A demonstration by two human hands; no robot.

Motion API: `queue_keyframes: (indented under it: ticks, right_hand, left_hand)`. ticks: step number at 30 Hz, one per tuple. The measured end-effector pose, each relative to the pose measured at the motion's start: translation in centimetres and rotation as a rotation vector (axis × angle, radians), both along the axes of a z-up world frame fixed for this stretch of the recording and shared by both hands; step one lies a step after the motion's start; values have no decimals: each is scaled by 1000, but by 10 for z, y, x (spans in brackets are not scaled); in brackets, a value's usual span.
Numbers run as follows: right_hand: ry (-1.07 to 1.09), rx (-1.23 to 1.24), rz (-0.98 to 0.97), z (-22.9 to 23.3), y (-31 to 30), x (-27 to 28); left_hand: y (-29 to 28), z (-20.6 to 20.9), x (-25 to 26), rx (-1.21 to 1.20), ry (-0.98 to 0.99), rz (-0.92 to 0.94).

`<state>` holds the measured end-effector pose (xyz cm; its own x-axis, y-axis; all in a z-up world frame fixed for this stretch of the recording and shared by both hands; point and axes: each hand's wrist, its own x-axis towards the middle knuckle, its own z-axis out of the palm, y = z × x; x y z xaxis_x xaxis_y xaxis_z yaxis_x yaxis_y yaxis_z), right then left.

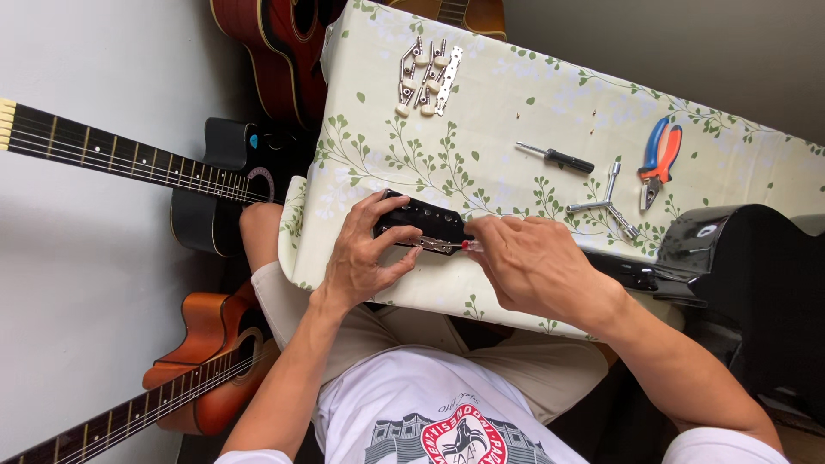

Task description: The person installs tuning pegs onto the headstock of a black electric guitar neck. They place each peg into its hole, align it, and secure it with a screw using a screwdriver. The process is repeated for all six pegs.

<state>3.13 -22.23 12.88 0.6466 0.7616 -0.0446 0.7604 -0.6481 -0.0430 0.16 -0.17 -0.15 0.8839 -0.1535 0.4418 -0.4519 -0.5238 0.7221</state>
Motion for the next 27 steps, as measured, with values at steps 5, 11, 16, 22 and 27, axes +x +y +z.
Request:
queue_keyframes:
  ticks: [5,11,16,22,27]
  right_hand:
    - [-111,-59,8,-7,-5,-6]
    - [103,-100,-7,-9,-4,-10]
    - [-128,31,61,-18,-5,-11]
    - [-28,77,38,-8,-7,-2]
    - [-174,51,161,-29,-10,2]
  left_hand:
    - [1,0,-1,9,3,1]
    - [1,1,2,6,-13,-21]
    - [-1,-5,1,-39,14,-50]
    - [-3,3,8,-44,-17,-67]
    - [-6,4,19,-33,-16,-74]
